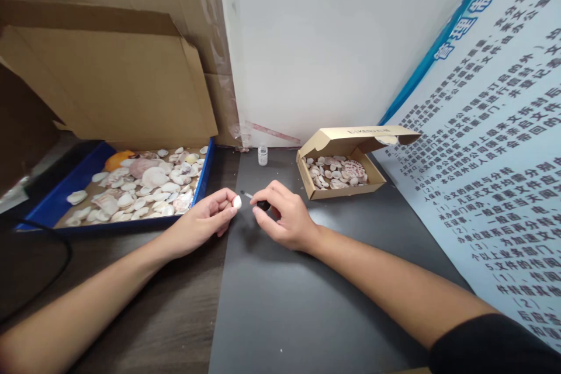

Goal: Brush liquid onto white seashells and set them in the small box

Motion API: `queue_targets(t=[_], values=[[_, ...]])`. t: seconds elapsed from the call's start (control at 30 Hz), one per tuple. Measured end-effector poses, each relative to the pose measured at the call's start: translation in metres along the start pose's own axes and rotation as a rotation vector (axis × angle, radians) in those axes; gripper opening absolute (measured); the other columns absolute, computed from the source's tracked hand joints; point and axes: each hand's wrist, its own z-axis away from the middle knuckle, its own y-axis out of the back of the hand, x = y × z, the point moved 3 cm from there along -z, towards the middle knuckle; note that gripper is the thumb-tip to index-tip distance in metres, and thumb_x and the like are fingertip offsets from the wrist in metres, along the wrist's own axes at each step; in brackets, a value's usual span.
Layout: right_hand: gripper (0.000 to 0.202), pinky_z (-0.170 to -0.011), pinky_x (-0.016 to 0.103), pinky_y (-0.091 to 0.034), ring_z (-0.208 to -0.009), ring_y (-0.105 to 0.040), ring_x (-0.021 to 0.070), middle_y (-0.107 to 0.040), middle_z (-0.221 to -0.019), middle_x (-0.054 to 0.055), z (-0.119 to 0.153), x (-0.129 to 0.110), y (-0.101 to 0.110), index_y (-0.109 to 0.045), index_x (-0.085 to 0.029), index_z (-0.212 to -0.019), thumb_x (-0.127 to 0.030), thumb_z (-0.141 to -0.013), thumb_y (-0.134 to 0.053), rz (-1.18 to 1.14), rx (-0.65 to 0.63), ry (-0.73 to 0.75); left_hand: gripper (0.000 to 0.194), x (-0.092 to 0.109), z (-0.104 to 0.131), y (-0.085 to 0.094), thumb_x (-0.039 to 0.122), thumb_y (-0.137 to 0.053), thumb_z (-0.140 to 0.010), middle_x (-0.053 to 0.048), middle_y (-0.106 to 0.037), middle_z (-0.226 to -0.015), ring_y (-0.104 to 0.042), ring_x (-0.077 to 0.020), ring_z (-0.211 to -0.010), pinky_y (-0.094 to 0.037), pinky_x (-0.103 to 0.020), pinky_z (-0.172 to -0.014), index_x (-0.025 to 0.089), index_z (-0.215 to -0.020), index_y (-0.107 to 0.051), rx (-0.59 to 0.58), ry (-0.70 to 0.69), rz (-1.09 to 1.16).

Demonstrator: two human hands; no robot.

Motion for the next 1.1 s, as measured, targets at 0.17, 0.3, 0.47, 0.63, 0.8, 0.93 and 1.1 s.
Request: queue_targets(t=[0.17, 0.3, 0.47, 0.63, 0.8, 0.93, 1.1], values=[[0.007, -0.056, 0.025, -0.043, -0.063, -0.049, 0.012, -0.056, -0.085, 0.003, -0.0013, 0.004, -0.0001, -0.061, -0.02, -0.096, -0.02, -0.09, -0.058, 0.052, 0.015, -0.072, 0.029, 0.0, 0.0004, -0.0003, 0.047, -0.052, -0.092, 0.008, -0.038, -0.067, -0.036, -0.0071, -0.054, -0.034, -0.021, -0.051, 0.019, -0.092, -0.046, 0.001, 0.002, -0.003], [0.011, -0.057, 0.026, -0.044, -0.064, -0.05, 0.0123, -0.056, -0.089, 0.003, -0.0007, 0.004, 0.0004, -0.061, -0.02, -0.1, -0.02, -0.09, -0.057, 0.025, -0.015, -0.065, 0.028, 0.0004, 0.0012, -0.0005, 0.047, -0.053, -0.092, 0.008, -0.039, -0.067, -0.036, -0.007, -0.054, -0.034, -0.021, -0.051, 0.019, -0.091, -0.045, 0.004, -0.004, -0.003], [0.012, -0.058, 0.026, -0.046, -0.07, -0.052, 0.0151, -0.056, -0.086, 0.004, 0.0019, -0.0026, -0.0002, -0.06, -0.02, -0.101, -0.018, -0.09, -0.053, -0.08, -0.071, 0.087, 0.03, -0.0012, 0.0004, 0.0, 0.048, -0.053, -0.092, 0.009, -0.039, -0.065, -0.037, -0.0067, -0.053, -0.033, -0.021, -0.05, 0.019, -0.093, -0.045, 0.003, -0.009, 0.009], [0.009, -0.056, 0.026, -0.043, -0.068, -0.051, 0.0142, -0.056, -0.085, 0.004, 0.001, 0.0002, 0.0012, -0.059, -0.02, -0.097, -0.019, -0.092, -0.053, 0.017, -0.018, -0.021, 0.031, -0.0019, -0.0009, 0.0003, 0.049, -0.053, -0.092, 0.008, -0.039, -0.066, -0.037, -0.0067, -0.053, -0.033, -0.021, -0.05, 0.019, -0.092, -0.045, 0.009, -0.006, 0.001], [0.009, -0.058, 0.027, -0.044, -0.069, -0.051, 0.0147, -0.055, -0.083, 0.003, 0.0013, -0.0023, -0.0001, -0.059, -0.02, -0.097, -0.019, -0.091, -0.054, -0.037, -0.069, 0.078, 0.03, -0.0028, 0.0001, 0.0004, 0.049, -0.053, -0.093, 0.009, -0.039, -0.064, -0.037, -0.0068, -0.052, -0.032, -0.021, -0.05, 0.019, -0.093, -0.045, 0.005, -0.012, 0.012], [0.008, -0.056, 0.026, -0.043, -0.068, -0.051, 0.0146, -0.055, -0.083, 0.003, 0.0012, -0.0001, 0.0008, -0.059, -0.02, -0.096, -0.019, -0.091, -0.054, -0.009, -0.031, 0.004, 0.031, -0.0028, 0.0011, 0.0001, 0.049, -0.052, -0.093, 0.009, -0.039, -0.065, -0.036, -0.0068, -0.053, -0.032, -0.021, -0.05, 0.019, -0.092, -0.045, 0.005, -0.015, 0.008], [0.008, -0.058, 0.027, -0.044, -0.068, -0.05, 0.0147, -0.055, -0.082, 0.003, 0.0013, -0.0031, 0.0006, -0.059, -0.02, -0.096, -0.018, -0.09, -0.053, -0.047, -0.058, 0.08, 0.029, -0.0035, 0.0006, 0.0003, 0.048, -0.053, -0.093, 0.009, -0.038, -0.064, -0.036, -0.0068, -0.053, -0.032, -0.021, -0.05, 0.02, -0.093, -0.044, 0.006, -0.016, 0.021]])
